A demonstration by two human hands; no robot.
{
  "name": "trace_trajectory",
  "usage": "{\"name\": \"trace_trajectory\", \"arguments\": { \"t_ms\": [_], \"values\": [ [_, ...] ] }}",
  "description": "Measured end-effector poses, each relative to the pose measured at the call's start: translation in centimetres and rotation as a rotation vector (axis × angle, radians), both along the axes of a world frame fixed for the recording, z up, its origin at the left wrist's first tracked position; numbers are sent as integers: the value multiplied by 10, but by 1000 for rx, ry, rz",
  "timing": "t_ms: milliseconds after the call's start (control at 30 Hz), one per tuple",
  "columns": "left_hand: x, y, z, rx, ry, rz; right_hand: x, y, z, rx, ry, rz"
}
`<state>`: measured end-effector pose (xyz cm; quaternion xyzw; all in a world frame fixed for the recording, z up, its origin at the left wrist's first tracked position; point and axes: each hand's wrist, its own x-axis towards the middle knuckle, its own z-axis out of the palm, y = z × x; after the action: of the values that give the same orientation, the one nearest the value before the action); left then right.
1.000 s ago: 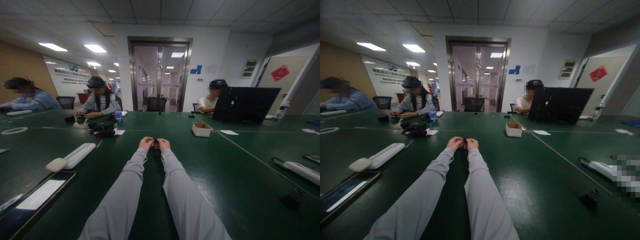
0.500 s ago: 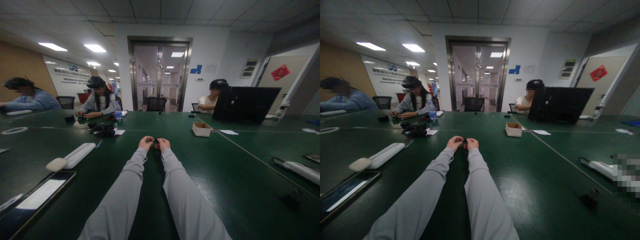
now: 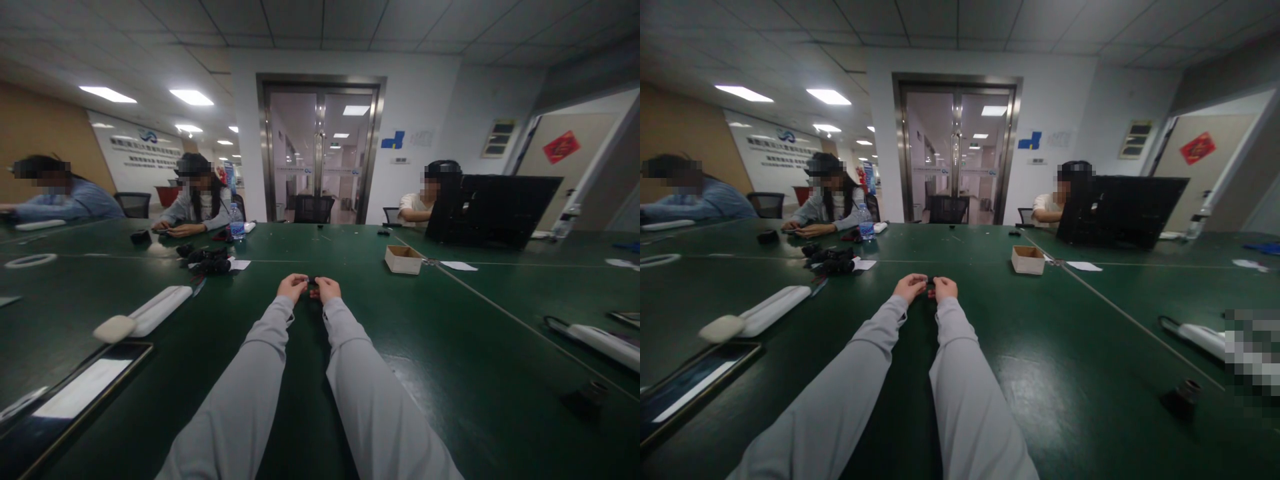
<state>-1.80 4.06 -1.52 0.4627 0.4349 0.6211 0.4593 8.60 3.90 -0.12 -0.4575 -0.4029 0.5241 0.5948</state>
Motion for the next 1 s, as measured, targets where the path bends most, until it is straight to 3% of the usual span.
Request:
{"name": "trace_trajectory", "arguments": {
  "t_ms": [467,700,1000],
  "values": [
    [-2,4,-4,118,174,74,0,-2,2,-7,-19,2],
    [-2,1,-3,140,152,92,0,-1,0,-5,-27,2],
    [5,-3,4,-69,-37,65,1,-1,0,5,-34,-2]
  ]
}}
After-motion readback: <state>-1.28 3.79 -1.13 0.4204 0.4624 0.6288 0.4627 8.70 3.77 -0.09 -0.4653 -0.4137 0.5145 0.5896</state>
